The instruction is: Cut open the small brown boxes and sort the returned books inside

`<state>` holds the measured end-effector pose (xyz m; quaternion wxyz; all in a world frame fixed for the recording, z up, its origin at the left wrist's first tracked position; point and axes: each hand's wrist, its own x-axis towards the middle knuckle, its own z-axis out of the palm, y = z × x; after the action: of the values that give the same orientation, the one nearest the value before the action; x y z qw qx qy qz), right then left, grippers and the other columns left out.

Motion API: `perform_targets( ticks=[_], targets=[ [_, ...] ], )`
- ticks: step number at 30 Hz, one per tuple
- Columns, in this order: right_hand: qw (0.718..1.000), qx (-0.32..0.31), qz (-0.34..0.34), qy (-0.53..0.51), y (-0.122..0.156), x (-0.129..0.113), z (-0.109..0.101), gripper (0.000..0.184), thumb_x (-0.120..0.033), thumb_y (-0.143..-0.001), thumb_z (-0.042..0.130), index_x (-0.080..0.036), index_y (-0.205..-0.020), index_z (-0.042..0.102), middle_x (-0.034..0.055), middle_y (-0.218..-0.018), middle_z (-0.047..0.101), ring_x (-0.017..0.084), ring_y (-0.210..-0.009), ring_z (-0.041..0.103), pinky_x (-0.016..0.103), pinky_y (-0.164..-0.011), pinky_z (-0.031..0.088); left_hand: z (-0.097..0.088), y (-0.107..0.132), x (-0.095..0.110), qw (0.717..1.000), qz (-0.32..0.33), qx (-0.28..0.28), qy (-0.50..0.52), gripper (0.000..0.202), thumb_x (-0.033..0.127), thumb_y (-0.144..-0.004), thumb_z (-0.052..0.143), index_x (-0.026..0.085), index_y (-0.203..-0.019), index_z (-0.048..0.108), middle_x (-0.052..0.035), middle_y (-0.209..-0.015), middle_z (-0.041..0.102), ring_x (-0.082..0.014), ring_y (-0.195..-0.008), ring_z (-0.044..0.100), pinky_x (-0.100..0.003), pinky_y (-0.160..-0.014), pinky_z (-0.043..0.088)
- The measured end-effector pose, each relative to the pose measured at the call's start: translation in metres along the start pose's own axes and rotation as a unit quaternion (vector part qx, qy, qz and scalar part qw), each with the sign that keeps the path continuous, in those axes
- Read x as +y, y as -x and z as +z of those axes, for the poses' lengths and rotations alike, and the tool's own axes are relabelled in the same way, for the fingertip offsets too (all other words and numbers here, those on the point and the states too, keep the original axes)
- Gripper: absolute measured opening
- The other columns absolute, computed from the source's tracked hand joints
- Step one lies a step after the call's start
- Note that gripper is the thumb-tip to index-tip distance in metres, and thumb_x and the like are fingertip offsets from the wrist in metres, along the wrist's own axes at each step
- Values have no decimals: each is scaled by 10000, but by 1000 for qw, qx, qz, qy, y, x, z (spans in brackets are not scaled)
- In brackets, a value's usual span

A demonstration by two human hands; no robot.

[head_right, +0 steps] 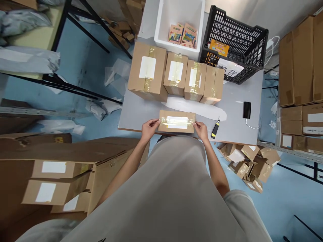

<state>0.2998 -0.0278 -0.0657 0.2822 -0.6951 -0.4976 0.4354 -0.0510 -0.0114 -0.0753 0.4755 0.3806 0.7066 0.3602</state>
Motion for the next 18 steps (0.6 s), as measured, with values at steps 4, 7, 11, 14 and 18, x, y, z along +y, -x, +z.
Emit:
perform_targets(
  ticks=[4, 7, 11, 14, 18],
  targets=[
    [998, -3, 29, -59, 0, 10, -10, 793, -912, -801, 749, -206, -1125, 911, 159, -1227, 879, 376, -1154, 821, 544, -1099, 648, 3, -10, -13, 998, -47, -7, 30, 577, 741, -880, 770, 188, -1037, 814, -137, -1123, 859, -311, -1125, 797, -446, -1065, 643],
    [994, -1, 62, -90, 0, 18, -25, 757, -869, -789, 788, -218, -1159, 900, 131, -1296, 876, 369, -1193, 813, 554, -1093, 658, 10, -15, -18, 995, -90, -18, 35, 621, 777, -851, 761, 184, -1034, 784, -157, -1156, 840, -334, -1169, 781, -467, -1064, 632],
    [992, 65, 80, -79, 1, 24, -47, 695, -769, -819, 769, -175, -1164, 878, 182, -1279, 872, 374, -1209, 806, 570, -1095, 655, 28, -11, -16, 991, -99, -73, 50, 643, 794, -839, 761, 173, -1003, 790, -171, -1152, 838, -353, -1181, 778, -467, -1041, 638],
    [985, 160, 59, -11, 8, 17, -54, 645, -694, -882, 702, -152, -1193, 860, 233, -1309, 843, 370, -1205, 799, 582, -1097, 649, 41, -1, -7, 986, -79, -130, 63, 694, 841, -826, 754, 171, -1002, 800, -154, -1140, 846, -357, -1186, 769, -454, -1038, 634],
    [988, 156, 0, 11, 28, -11, -43, 649, -671, -957, 665, -163, -1329, 824, 221, -1390, 797, 338, -1230, 779, 517, -1026, 693, 53, 9, 8, 983, -53, -153, 91, 727, 828, -810, 799, 175, -1130, 811, -155, -1307, 839, -378, -1305, 741, -479, -1142, 588]
  ],
)
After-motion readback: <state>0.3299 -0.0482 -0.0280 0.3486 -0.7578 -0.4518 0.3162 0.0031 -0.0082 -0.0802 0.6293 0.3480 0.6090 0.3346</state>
